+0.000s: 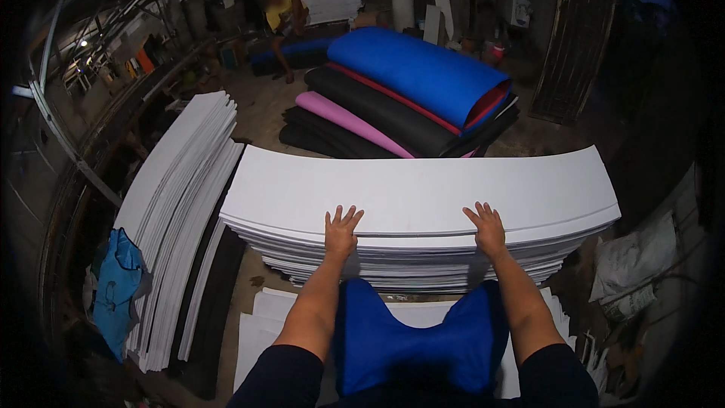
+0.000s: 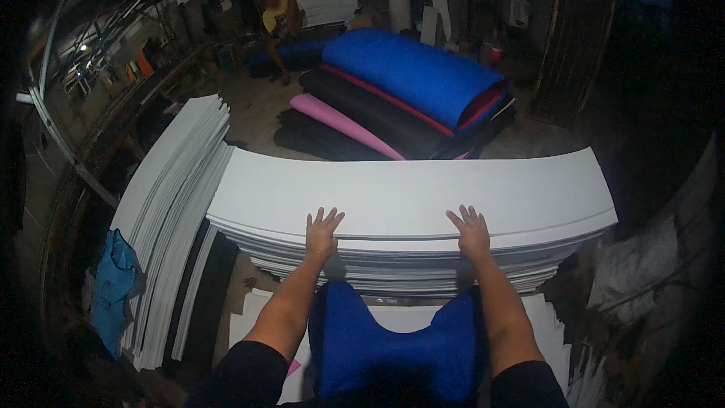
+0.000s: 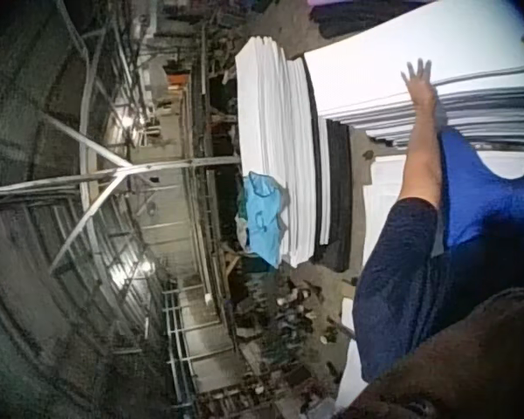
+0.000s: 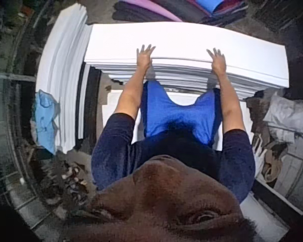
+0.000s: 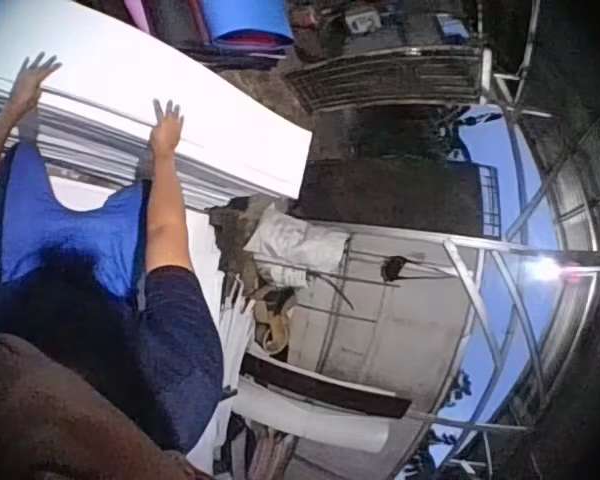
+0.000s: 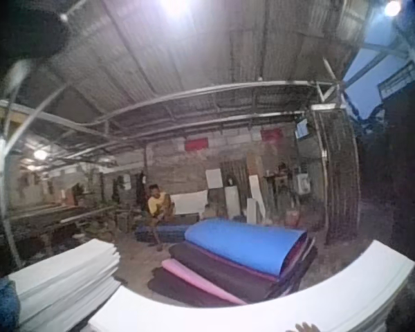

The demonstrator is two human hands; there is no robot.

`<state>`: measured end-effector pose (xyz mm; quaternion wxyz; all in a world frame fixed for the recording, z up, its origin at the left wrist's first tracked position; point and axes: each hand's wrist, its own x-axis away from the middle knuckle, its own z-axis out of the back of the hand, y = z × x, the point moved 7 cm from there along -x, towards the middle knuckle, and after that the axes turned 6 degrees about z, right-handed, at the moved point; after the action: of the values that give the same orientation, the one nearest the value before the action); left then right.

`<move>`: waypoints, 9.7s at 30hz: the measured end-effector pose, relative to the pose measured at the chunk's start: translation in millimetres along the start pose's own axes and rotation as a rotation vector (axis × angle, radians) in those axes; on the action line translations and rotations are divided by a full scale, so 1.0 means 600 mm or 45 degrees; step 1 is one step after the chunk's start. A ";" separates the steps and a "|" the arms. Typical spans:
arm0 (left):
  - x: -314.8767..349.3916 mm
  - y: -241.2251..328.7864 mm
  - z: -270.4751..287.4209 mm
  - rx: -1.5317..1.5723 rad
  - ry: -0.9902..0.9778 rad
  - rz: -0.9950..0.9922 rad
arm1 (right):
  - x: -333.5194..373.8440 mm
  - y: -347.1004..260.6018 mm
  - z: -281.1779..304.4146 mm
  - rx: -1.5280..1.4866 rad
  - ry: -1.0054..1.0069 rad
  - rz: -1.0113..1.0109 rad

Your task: The person uses a utility knife and a wooden straightedge to cut large white sheets on a workbench. They align the straightedge, score the sheets, and separate the cut pieces, stacking them on the table. A pink plastic ruler is also used to measure and mark sections before cutting.

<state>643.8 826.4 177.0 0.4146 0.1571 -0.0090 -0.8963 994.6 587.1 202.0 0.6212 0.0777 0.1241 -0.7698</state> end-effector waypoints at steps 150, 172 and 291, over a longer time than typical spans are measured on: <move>0.026 -0.007 0.052 0.003 -0.330 -0.008 | 0.061 -0.006 0.006 -0.091 -0.150 0.110; -0.008 0.560 -0.048 0.346 -0.262 -0.587 | 0.102 -0.001 0.017 -0.045 -0.038 -0.318; 1.612 0.650 -0.133 0.049 -0.649 -4.452 | 1.244 -1.172 -0.286 1.049 1.734 -4.394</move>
<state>368.6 -141.9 -107.0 0.9536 0.1443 -0.0859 0.2499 141.4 75.7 -100.0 0.9205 -0.2567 -0.0793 0.2837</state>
